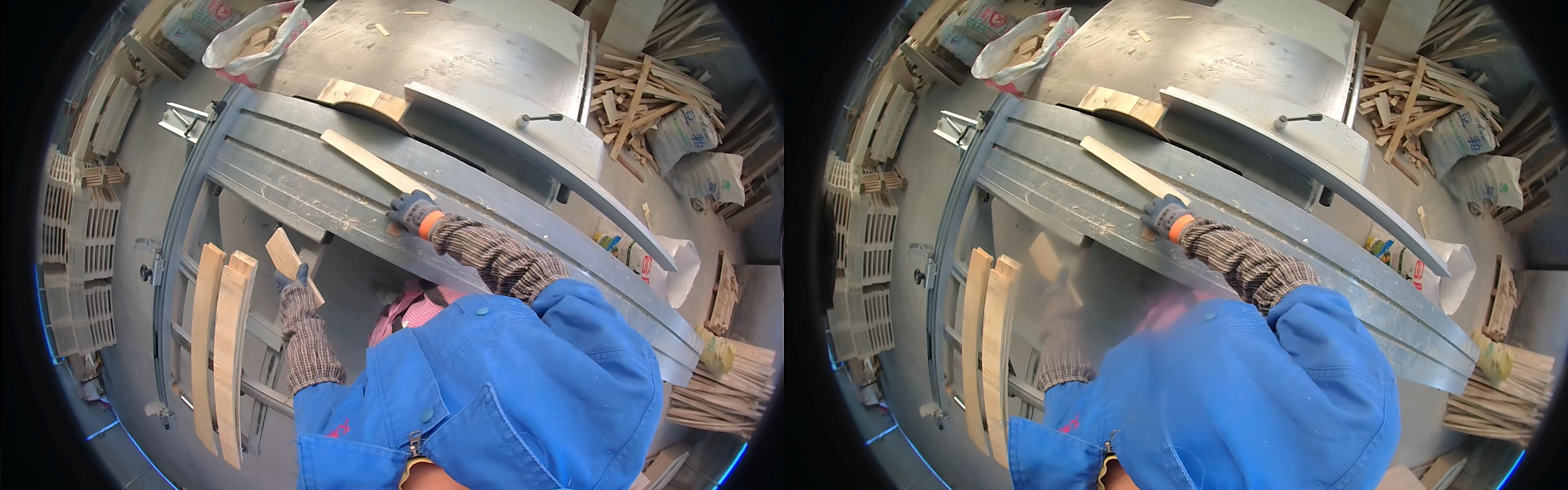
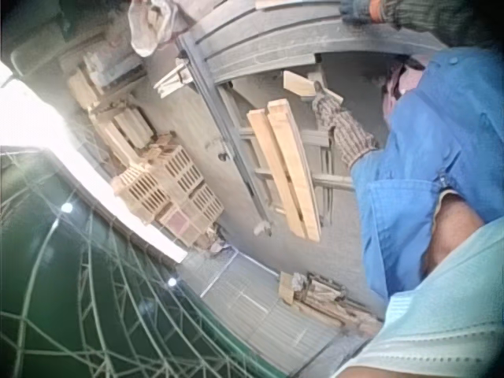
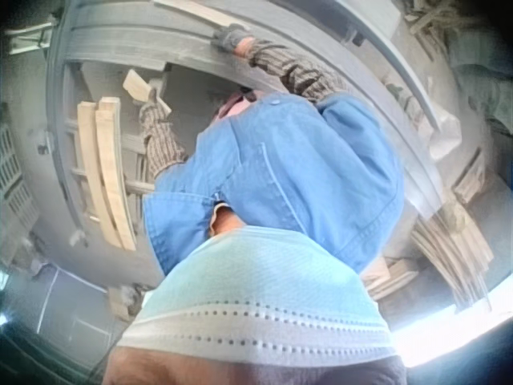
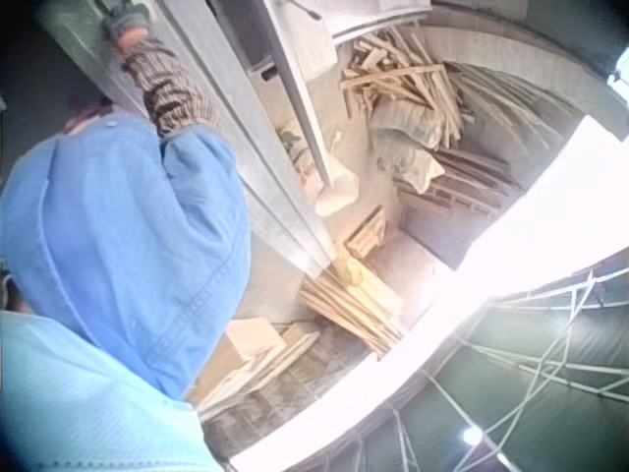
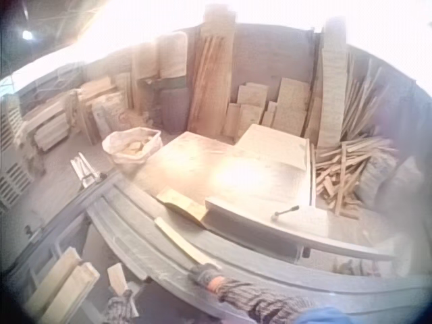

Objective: The person uses a push stick to feed wooden planks through a table saw, cutting them into smaller pieces. The cut pieces are collected and placed into a bag. The person also moves around the workshop to retrieve and position additional planks.

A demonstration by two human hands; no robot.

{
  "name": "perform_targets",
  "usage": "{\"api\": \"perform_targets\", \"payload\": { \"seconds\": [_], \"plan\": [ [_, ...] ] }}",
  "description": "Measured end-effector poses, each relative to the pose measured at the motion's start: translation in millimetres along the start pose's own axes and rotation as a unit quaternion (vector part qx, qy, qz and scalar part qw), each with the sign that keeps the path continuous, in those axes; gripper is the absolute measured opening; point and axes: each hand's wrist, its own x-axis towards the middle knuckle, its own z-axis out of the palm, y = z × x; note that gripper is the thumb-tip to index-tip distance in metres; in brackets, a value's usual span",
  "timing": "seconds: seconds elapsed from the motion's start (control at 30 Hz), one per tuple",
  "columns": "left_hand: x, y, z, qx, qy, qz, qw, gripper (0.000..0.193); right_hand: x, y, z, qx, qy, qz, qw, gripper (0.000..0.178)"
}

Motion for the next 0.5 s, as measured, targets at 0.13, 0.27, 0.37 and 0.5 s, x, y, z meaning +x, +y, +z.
{"api": "perform_targets", "payload": {
  "seconds": [0.13,0.27,0.37,0.5],
  "plan": [
    [17,-47,11,0.047,0.009,0.029,0.998,0.095,4,-8,-25,0.006,-0.062,0.036,0.997,0.025],
    [34,-65,8,0.071,-0.018,0.041,0.996,0.085,-20,-3,-56,0.080,-0.094,0.086,0.989,0.025],
    [42,-65,6,0.088,-0.036,0.060,0.994,0.077,-64,30,-49,0.185,-0.022,0.178,0.966,0.023],
    [56,-51,14,0.117,-0.074,0.093,0.986,0.068,-176,76,-47,0.385,0.196,0.298,0.851,0.046]
  ]
}}
